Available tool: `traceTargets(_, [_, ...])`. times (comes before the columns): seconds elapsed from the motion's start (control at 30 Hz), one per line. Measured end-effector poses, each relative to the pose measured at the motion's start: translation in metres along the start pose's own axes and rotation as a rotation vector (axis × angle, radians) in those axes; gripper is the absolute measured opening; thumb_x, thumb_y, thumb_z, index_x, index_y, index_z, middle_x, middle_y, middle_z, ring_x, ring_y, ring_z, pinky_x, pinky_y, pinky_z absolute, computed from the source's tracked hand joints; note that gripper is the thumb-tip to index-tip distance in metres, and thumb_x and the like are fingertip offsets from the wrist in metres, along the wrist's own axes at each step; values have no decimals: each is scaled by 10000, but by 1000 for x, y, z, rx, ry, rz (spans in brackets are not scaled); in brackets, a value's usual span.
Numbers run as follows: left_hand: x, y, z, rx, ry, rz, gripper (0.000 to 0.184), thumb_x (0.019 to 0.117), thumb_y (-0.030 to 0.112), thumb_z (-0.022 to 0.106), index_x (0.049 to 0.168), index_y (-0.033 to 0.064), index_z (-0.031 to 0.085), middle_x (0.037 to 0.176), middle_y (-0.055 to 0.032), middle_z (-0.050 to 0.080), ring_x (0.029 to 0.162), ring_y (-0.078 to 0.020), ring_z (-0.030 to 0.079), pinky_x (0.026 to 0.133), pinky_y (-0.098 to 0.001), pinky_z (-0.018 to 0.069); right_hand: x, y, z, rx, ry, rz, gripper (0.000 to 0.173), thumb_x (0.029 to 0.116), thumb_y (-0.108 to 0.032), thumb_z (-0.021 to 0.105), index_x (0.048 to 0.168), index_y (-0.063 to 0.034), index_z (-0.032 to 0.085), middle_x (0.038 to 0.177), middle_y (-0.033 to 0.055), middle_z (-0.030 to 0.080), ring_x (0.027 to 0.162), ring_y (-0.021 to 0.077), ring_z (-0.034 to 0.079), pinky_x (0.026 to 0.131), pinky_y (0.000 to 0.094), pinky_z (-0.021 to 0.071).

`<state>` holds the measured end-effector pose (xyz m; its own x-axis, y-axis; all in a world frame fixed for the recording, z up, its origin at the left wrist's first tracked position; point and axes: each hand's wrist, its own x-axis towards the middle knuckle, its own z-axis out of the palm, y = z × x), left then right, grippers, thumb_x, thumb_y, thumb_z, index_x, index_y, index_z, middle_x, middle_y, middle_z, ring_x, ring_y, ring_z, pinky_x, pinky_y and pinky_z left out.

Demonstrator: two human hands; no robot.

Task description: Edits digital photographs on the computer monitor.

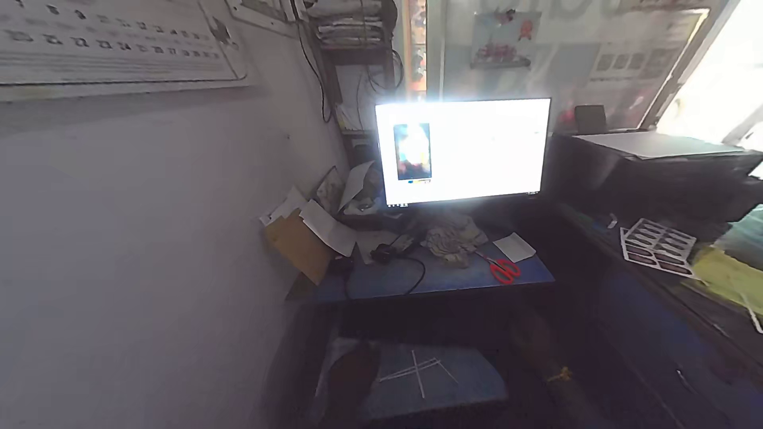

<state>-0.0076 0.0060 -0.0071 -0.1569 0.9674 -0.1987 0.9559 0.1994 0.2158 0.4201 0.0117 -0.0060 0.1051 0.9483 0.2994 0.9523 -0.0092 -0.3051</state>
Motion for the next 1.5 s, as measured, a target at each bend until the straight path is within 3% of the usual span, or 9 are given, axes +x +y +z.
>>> traceTargets(0.13, [0,2,0,-3,9,9,520,1043,558,413,1197,180,734,1138,-123,751,1099,-341,706,916,-597,547,-3,5,0,-4,-39,-4,497,1020,-326,514,1440,-70,589,1502,190,541,1403,370,505,1179,521,400])
traceTargets(0.33, [-21,9,-12,-6,48,84,541,1054,544,399,1207,138,722,1138,-152,742,1067,-363,710,907,-618,552,0,-24,-39,-7,-243,231,537,987,-369,618,1386,-9,605,1414,245,588,1346,393,543,1127,545,433])
traceTargets(0.5, [-12,6,-10,20,-13,10,545,1047,544,388,1231,142,706,1170,-160,737,1105,-374,701,907,-629,539,2,-6,-7,-13,-186,134,509,985,-387,591,1372,-61,643,1453,222,568,1390,383,507,1162,529,409])
traceTargets(0.63, [-6,2,2,-23,67,48,523,1038,545,439,1186,140,734,1117,-159,752,1079,-380,709,899,-633,537,0,0,-8,-6,-119,52,488,1002,-327,589,1437,-107,600,1511,183,531,1430,343,477,1196,489,378])
traceTargets(0.73, [-4,4,4,-17,67,50,519,1036,533,460,1169,121,746,1119,-168,751,1088,-390,705,911,-632,537,-2,3,-8,-4,-104,77,493,1010,-329,575,1443,-95,591,1504,187,538,1418,344,492,1187,493,394])
traceTargets(0.9, [-17,17,-12,64,16,87,551,1074,485,380,1233,67,701,1185,-209,717,1116,-406,686,928,-633,528,1,-12,-28,32,-221,182,514,1033,-359,540,1469,-89,560,1502,194,535,1416,360,484,1185,517,382])
traceTargets(1.03, [-13,5,-5,34,66,117,534,1059,494,396,1180,93,729,1129,-178,745,1087,-383,706,908,-624,540,-3,4,-3,-25,-79,46,471,1044,-375,474,1432,-144,611,1494,148,560,1425,337,485,1186,484,396])
traceTargets(1.37, [-5,-4,5,21,98,112,529,1053,507,410,1153,107,741,1088,-180,757,1055,-393,718,880,-635,541,0,7,4,29,-40,17,496,1015,-392,518,1436,-145,608,1517,146,534,1427,315,485,1180,465,410])
traceTargets(1.5, [-12,-1,-4,-2,69,123,535,1058,513,399,1237,121,715,1161,-185,739,1108,-398,698,919,-640,528,0,6,10,42,-49,24,494,1007,-383,531,1428,-136,614,1522,144,529,1429,315,481,1182,481,404])
